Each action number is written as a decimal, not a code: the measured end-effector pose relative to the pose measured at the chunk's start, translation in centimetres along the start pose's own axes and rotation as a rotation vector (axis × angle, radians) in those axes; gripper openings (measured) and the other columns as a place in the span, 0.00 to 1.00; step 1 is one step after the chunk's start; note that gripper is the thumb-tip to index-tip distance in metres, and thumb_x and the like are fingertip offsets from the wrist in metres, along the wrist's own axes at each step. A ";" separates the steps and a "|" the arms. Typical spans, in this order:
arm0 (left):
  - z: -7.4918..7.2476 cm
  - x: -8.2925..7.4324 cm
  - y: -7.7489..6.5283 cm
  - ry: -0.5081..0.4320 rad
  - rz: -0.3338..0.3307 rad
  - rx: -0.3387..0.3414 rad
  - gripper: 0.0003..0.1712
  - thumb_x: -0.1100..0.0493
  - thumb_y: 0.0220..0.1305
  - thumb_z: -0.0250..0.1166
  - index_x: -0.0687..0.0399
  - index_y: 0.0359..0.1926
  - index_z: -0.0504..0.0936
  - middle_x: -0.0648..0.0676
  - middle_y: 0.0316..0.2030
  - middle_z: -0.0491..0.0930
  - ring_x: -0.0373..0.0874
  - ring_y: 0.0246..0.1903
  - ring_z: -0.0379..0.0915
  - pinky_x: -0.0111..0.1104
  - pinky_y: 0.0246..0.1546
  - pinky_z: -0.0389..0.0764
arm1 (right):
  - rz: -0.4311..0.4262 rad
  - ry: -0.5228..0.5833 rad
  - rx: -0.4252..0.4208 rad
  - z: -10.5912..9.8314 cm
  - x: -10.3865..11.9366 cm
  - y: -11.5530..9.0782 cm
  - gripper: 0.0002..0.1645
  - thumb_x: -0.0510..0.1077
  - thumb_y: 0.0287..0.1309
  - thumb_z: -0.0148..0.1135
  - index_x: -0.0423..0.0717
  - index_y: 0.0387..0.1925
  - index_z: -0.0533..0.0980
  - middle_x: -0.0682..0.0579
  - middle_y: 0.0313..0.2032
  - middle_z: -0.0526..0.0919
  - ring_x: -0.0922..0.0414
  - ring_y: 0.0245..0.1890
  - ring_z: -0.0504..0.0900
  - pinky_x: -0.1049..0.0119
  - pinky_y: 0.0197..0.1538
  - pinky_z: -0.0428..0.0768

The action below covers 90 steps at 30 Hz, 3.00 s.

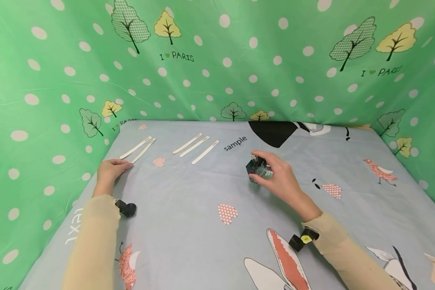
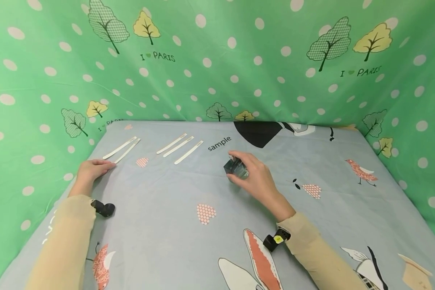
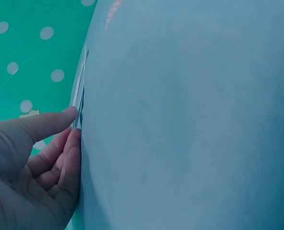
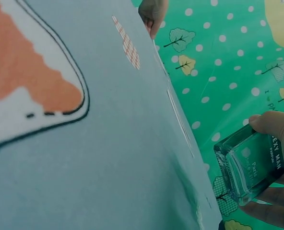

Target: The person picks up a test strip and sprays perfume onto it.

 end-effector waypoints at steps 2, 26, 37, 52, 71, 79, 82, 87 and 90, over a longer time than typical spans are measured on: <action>0.0 0.0 0.0 -0.004 -0.006 -0.004 0.25 0.48 0.63 0.69 0.61 0.53 0.81 0.32 0.17 0.71 0.34 0.28 0.66 0.26 0.29 0.70 | -0.003 0.001 0.000 0.1 0.0 0.0 0.40 0.44 0.48 0.79 0.53 0.64 0.73 0.47 0.58 0.81 0.48 0.53 0.83 0.54 0.44 0.88; 0.6 -0.5 0.2 0.038 0.066 0.016 0.20 0.54 0.67 0.65 0.64 0.52 0.79 0.45 0.30 0.76 0.44 0.36 0.68 0.31 0.35 0.70 | 0.021 -0.001 0.013 0.5 -0.3 -0.2 0.41 0.44 0.47 0.79 0.54 0.64 0.73 0.47 0.58 0.81 0.48 0.54 0.83 0.56 0.44 0.88; 1.3 -1.3 -0.5 -0.106 0.152 0.116 0.17 0.55 0.67 0.65 0.63 0.49 0.78 0.29 0.21 0.74 0.24 0.26 0.72 0.17 0.31 0.78 | -0.008 -0.011 0.031 0.9 0.0 0.0 0.41 0.44 0.47 0.79 0.54 0.64 0.73 0.48 0.58 0.81 0.50 0.56 0.82 0.57 0.45 0.87; 3.0 -8.1 -3.3 -0.136 0.294 0.196 0.22 0.53 0.69 0.63 0.66 0.54 0.75 0.29 0.27 0.75 0.23 0.31 0.75 0.18 0.39 0.82 | -0.015 -0.014 0.015 0.5 -0.3 -0.2 0.41 0.44 0.48 0.79 0.54 0.65 0.73 0.48 0.59 0.81 0.50 0.56 0.82 0.58 0.45 0.88; 5.2 -14.0 -7.2 -0.210 0.387 0.272 0.16 0.54 0.69 0.62 0.62 0.49 0.75 0.33 0.32 0.77 0.29 0.36 0.75 0.18 0.41 0.81 | -0.007 -0.012 0.011 0.4 -0.4 -0.3 0.41 0.45 0.49 0.79 0.54 0.65 0.73 0.48 0.58 0.81 0.50 0.55 0.83 0.57 0.44 0.88; 6.3 -15.6 -8.6 -0.202 0.444 0.300 0.14 0.56 0.68 0.62 0.63 0.47 0.77 0.36 0.29 0.77 0.31 0.34 0.75 0.20 0.41 0.81 | -0.013 -0.005 0.002 0.2 -0.2 -0.2 0.41 0.44 0.49 0.79 0.53 0.65 0.72 0.48 0.58 0.81 0.50 0.55 0.83 0.57 0.44 0.88; 6.8 -16.1 -9.0 -0.204 0.460 0.306 0.14 0.57 0.68 0.63 0.64 0.46 0.77 0.37 0.27 0.77 0.32 0.33 0.75 0.20 0.39 0.80 | -0.017 -0.005 -0.001 0.1 -0.2 -0.2 0.41 0.44 0.49 0.79 0.53 0.65 0.72 0.48 0.58 0.81 0.50 0.55 0.83 0.56 0.44 0.88; 7.7 -16.8 -9.6 -0.209 0.475 0.323 0.14 0.59 0.67 0.63 0.66 0.45 0.78 0.38 0.26 0.77 0.31 0.31 0.74 0.21 0.39 0.81 | -0.015 0.002 -0.005 0.0 -0.2 -0.2 0.40 0.44 0.49 0.79 0.53 0.65 0.73 0.48 0.58 0.81 0.50 0.54 0.83 0.57 0.44 0.88; 8.4 -17.1 -9.9 -0.219 0.479 0.342 0.13 0.60 0.67 0.63 0.67 0.45 0.77 0.37 0.25 0.77 0.30 0.30 0.73 0.22 0.41 0.81 | -0.013 0.001 -0.010 0.0 -0.2 -0.2 0.40 0.44 0.49 0.79 0.53 0.64 0.73 0.48 0.58 0.81 0.50 0.53 0.83 0.58 0.44 0.88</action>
Point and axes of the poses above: each hand's wrist, its own y-axis towards the middle knuckle, its own z-axis out of the palm, x = y × z, the point moved 10 cm from there along y, towards the middle knuckle
